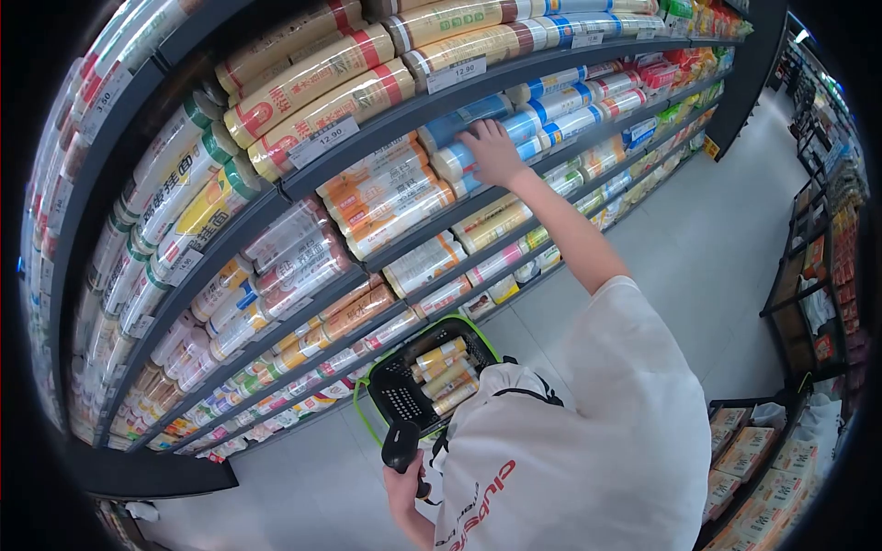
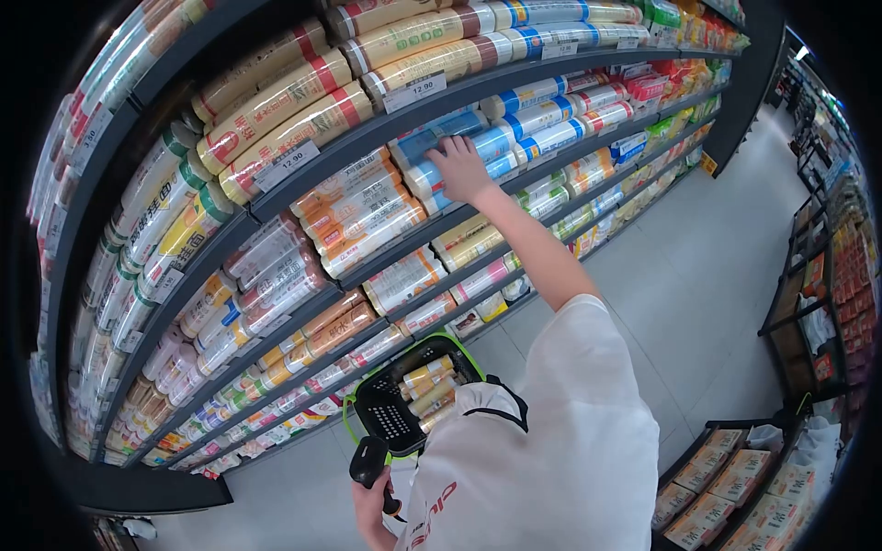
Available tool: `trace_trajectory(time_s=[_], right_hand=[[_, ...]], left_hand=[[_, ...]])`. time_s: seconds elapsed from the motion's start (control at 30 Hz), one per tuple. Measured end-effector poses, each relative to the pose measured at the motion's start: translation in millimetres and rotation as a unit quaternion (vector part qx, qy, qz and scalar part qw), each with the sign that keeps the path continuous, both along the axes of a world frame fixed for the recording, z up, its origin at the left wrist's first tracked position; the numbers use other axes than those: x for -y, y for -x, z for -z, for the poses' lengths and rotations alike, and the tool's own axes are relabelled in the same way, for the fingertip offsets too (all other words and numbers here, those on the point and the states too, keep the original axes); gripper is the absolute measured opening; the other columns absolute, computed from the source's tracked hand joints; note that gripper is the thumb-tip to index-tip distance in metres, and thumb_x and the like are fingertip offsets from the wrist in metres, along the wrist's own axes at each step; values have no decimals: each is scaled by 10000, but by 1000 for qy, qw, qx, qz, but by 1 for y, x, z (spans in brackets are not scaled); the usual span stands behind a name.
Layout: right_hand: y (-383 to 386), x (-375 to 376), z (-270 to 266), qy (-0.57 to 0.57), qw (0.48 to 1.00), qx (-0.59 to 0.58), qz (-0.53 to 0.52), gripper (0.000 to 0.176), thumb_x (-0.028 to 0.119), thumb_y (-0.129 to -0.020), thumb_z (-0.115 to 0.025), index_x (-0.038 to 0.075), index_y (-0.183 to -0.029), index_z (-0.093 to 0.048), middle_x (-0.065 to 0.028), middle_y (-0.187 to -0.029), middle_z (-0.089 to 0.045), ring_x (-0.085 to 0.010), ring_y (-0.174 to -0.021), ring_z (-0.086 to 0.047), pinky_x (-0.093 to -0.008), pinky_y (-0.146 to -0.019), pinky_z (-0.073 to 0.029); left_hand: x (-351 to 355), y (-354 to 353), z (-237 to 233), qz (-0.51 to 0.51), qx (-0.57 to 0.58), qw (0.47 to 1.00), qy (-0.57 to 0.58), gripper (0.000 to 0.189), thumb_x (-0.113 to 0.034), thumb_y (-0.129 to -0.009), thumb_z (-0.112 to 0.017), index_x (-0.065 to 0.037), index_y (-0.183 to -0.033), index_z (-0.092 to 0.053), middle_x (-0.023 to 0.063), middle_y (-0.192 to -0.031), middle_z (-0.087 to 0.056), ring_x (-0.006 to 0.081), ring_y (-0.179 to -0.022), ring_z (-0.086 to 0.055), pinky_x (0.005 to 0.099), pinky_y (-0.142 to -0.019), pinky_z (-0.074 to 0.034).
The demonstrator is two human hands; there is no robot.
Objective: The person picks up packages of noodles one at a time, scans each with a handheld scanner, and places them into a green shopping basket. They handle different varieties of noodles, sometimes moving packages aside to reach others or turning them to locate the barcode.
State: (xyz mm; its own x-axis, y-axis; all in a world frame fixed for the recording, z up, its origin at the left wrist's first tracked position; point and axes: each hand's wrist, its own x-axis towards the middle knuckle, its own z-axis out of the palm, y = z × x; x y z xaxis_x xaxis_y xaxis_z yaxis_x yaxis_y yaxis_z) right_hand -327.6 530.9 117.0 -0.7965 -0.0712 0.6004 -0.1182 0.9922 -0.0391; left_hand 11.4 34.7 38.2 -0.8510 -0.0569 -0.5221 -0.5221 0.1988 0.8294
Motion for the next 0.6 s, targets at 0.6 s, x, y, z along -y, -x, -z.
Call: trace_trajectory(time_s=[0.6], right_hand=[[-129,37,32,896,378,54,-227,578,421,-862,-681,20,-1248,-529,-178,-1144,-646,-262,-1018,-675,-432,-881,-561]], left_hand=[[-24,37,-5,95,-14,995,5,148,-139,-850,-740,-13,-865,-664,-6,-649,-597,86,-554,-543,261,-529,-430]])
